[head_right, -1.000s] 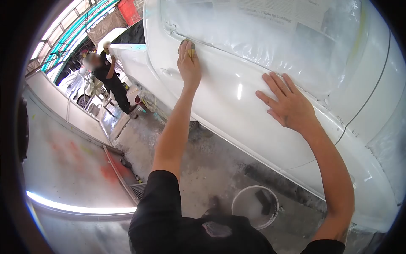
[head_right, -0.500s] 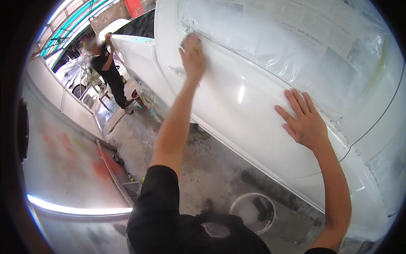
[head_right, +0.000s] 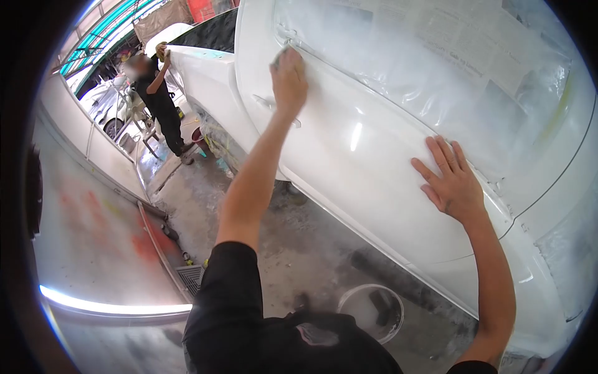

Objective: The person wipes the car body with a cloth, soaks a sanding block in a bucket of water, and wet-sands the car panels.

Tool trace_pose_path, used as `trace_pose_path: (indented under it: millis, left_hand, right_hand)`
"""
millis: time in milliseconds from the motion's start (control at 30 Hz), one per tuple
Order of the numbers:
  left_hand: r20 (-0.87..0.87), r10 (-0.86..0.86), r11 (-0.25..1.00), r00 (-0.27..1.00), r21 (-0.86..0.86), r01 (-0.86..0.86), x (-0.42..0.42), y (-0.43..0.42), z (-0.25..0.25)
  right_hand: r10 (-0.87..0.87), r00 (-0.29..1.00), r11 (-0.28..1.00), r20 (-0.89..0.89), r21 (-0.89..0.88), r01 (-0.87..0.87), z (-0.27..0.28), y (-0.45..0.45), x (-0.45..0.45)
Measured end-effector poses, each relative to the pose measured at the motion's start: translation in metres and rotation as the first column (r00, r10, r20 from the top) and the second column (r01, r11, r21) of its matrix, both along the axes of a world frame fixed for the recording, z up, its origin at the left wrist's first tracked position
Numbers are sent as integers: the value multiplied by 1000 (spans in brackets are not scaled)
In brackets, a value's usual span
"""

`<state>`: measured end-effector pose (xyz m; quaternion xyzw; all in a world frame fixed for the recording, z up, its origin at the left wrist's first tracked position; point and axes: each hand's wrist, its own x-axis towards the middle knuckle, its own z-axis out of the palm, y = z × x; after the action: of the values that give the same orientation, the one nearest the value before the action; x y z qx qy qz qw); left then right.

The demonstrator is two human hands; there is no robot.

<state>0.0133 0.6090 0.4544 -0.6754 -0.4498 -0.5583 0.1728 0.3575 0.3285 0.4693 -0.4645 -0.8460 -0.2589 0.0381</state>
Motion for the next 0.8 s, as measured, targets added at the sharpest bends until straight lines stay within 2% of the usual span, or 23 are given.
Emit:
trace_pose_path:
  millis: [33, 67, 133, 267, 333, 400, 467, 533, 567, 667, 700, 800]
  left_hand:
    - [-40, -13, 1000, 999, 24, 14, 9, -1, -21]
    - [-185, -71, 997, 980, -24, 67, 15, -36, -20]
    - [-247, -88, 995, 965, 25, 97, -5, -24, -35]
    - [-26, 42, 995, 999, -89, -44, -31, 15, 4]
    - [30, 78, 995, 996, -70, -76, -10, 10, -6]
    - [-16, -26, 995, 1000, -99, 25, 8, -24, -19]
    - [-86, 21, 997, 996, -71, -27, -11, 0, -31]
    - [31, 14, 987, 999, -161, -9, -25, 20, -4]
    - [31, 37, 980, 999, -198, -31, -28, 18, 13]
    - [12, 18, 972, 1000, -233, -14, -18, 7, 9]
    - [10, 32, 991, 999, -130, -30, -13, 9, -13]
    - [-83, 9, 997, 996, -76, -15, -43, 26, -12]
  right_hand:
    - [-7, 1000, 1000, 8, 0, 7, 2, 2, 0]
    - [-16, 1000, 1000, 12, -1, 16, 2, 3, -1]
    - [-33, 999, 999, 30, -16, 33, 4, 1, -3]
    - [-17, 999, 1000, 31, 17, 17, 3, 2, 0]
    - [-14, 999, 1000, 30, 13, 14, 0, 3, -2]
    - [-41, 998, 999, 38, -4, 41, 4, 2, -4]
    - [-47, 998, 999, 41, -8, 47, 4, 3, -5]
    - [-31, 999, 1000, 33, -1, 32, 2, 3, -4]
    - [-26, 999, 1000, 34, 0, 26, 0, 1, -3]
    - [-14, 999, 1000, 29, 16, 14, 1, 3, 1]
    - [-15, 1000, 1000, 25, 17, 15, 3, 4, 2]
    - [-17, 999, 1000, 27, 9, 17, 4, 4, 1]
